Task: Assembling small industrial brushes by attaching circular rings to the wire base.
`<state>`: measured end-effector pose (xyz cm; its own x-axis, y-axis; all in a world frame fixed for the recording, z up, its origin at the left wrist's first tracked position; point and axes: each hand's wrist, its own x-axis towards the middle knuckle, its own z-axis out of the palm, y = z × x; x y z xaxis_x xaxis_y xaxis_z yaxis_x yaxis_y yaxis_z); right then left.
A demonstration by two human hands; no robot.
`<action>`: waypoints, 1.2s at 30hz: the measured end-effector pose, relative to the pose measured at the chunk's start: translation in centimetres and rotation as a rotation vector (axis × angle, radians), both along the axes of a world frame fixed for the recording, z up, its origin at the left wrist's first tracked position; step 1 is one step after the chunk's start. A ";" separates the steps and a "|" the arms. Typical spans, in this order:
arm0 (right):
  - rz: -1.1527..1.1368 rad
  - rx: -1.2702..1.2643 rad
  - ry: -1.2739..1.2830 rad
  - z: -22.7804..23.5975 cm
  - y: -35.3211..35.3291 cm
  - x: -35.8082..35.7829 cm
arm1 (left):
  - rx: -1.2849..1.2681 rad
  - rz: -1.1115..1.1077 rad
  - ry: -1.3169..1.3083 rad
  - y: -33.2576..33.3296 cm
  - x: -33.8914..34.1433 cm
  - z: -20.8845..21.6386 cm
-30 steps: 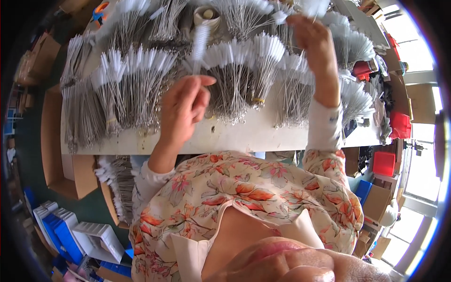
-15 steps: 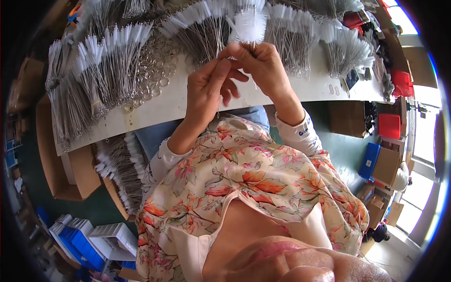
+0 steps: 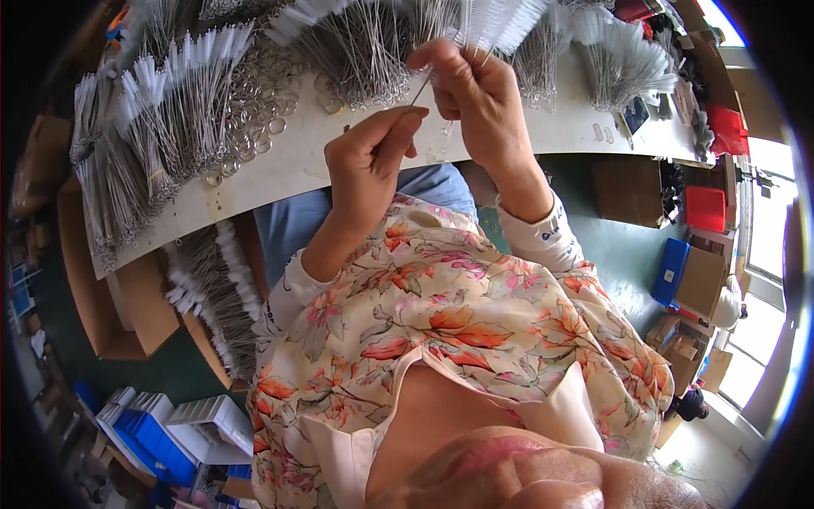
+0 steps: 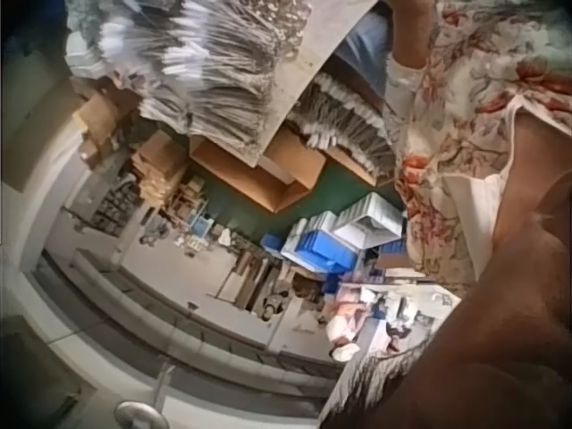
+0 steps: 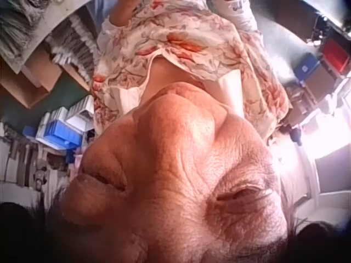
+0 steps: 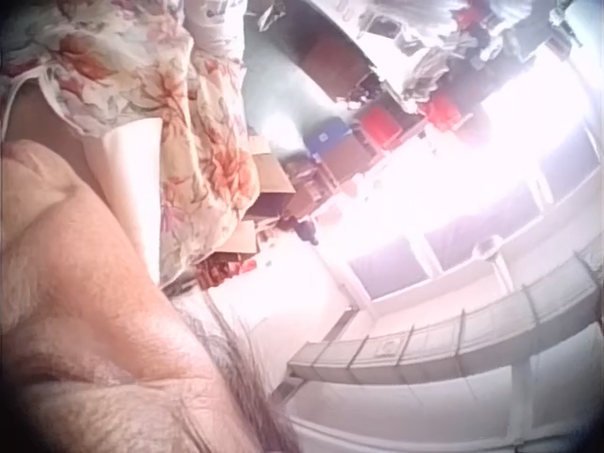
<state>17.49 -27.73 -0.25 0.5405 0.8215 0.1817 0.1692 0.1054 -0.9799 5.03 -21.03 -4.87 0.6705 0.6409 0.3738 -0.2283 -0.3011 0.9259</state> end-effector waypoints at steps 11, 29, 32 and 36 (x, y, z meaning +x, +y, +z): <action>-0.050 0.193 0.167 -1.8 2.9 0.1 | -0.330 -0.206 0.134 1.8 -1.9 0.1; 0.121 0.292 0.651 -1.6 2.7 3.9 | -0.441 -0.373 0.009 5.6 -0.3 1.6; -0.093 0.250 0.763 0.7 3.5 1.9 | -0.158 -0.160 0.008 6.0 0.4 2.3; -0.012 0.230 0.457 -0.8 3.9 0.2 | -0.152 -0.168 0.099 4.3 2.0 1.8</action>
